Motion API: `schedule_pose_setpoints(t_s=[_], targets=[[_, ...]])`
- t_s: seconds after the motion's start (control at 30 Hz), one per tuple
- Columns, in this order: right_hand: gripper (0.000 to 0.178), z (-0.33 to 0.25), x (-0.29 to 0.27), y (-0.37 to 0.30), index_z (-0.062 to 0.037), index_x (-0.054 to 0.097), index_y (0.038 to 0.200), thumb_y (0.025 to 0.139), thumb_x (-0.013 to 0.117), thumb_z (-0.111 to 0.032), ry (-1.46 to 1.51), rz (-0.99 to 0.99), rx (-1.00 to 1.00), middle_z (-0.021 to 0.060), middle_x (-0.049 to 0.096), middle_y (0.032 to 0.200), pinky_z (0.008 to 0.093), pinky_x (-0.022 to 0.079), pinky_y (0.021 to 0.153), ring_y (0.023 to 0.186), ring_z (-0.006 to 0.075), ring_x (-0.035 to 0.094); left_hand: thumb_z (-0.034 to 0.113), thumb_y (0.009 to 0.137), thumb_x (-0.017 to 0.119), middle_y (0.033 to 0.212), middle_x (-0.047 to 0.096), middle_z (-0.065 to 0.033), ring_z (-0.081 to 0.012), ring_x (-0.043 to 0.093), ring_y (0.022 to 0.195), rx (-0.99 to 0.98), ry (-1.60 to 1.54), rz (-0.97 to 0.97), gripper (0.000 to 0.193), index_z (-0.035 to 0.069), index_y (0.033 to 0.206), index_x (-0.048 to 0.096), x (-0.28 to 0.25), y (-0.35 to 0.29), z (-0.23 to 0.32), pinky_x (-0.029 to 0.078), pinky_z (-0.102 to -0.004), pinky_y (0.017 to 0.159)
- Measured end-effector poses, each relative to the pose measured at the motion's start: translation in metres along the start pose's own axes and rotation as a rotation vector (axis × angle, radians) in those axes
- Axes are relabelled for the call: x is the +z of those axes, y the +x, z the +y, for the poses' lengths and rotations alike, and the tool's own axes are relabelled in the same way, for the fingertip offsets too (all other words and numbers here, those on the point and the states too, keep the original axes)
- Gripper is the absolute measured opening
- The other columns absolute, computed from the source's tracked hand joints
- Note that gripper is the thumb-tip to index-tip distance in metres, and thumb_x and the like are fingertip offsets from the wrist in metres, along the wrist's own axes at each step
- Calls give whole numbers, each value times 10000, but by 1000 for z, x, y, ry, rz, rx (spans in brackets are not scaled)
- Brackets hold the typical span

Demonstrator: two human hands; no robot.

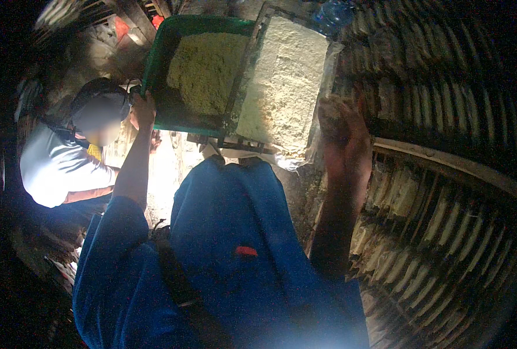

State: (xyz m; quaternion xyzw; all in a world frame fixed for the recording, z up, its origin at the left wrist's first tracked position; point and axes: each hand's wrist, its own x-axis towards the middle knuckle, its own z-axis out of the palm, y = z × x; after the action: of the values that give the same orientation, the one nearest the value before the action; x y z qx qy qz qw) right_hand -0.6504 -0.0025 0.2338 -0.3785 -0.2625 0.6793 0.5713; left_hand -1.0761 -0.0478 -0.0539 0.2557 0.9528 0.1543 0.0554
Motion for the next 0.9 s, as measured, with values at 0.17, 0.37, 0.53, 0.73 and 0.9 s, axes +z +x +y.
schedule_pose_setpoints(t_s=[0.17, 0.37, 0.53, 0.73, 0.9], targets=[[408, -8, -5, -13, 52, 411, 1277, 895, 513, -51, -37, 45, -33, 215, 525, 1197, 421, 432, 993, 1126, 330, 518, 540, 906, 390, 824, 658, -201, -415, 651, 794, -1, 8, 22, 446, 124, 1029, 494, 10, 4, 1, 512, -522, 663], [375, -18, 4, -19, 36, 465, 1247, 887, 521, -51, -67, 126, -58, 196, 544, 1188, 442, 424, 989, 1109, 330, 531, 528, 903, 406, 825, 658, -202, -404, 655, 767, 40, -50, 14, 434, 126, 1041, 494, 15, 2, 1, 517, -512, 653], [373, -16, 9, -11, 57, 457, 1244, 891, 514, -50, -55, 81, -50, 206, 535, 1198, 443, 419, 996, 1103, 334, 533, 520, 894, 425, 831, 663, -200, -392, 658, 760, 76, -68, 91, 441, 131, 1090, 495, 58, 33, -35, 518, -510, 654], [377, -12, -6, -4, 91, 439, 1235, 879, 505, -15, -47, 3, -71, 221, 521, 1207, 430, 420, 1003, 1120, 338, 521, 503, 888, 440, 839, 665, -197, -378, 660, 764, 121, -92, 113, 445, 100, 1056, 522, 34, 7, -11, 519, -505, 663], [497, 6, 14, 1, -18, 404, 1315, 833, 524, 3, -45, 38, -61, 204, 533, 1172, 452, 437, 965, 1080, 322, 538, 494, 893, 431, 866, 668, -183, -367, 660, 794, 85, 17, 43, 435, 87, 1015, 521, 15, 4, -7, 517, -501, 680]])
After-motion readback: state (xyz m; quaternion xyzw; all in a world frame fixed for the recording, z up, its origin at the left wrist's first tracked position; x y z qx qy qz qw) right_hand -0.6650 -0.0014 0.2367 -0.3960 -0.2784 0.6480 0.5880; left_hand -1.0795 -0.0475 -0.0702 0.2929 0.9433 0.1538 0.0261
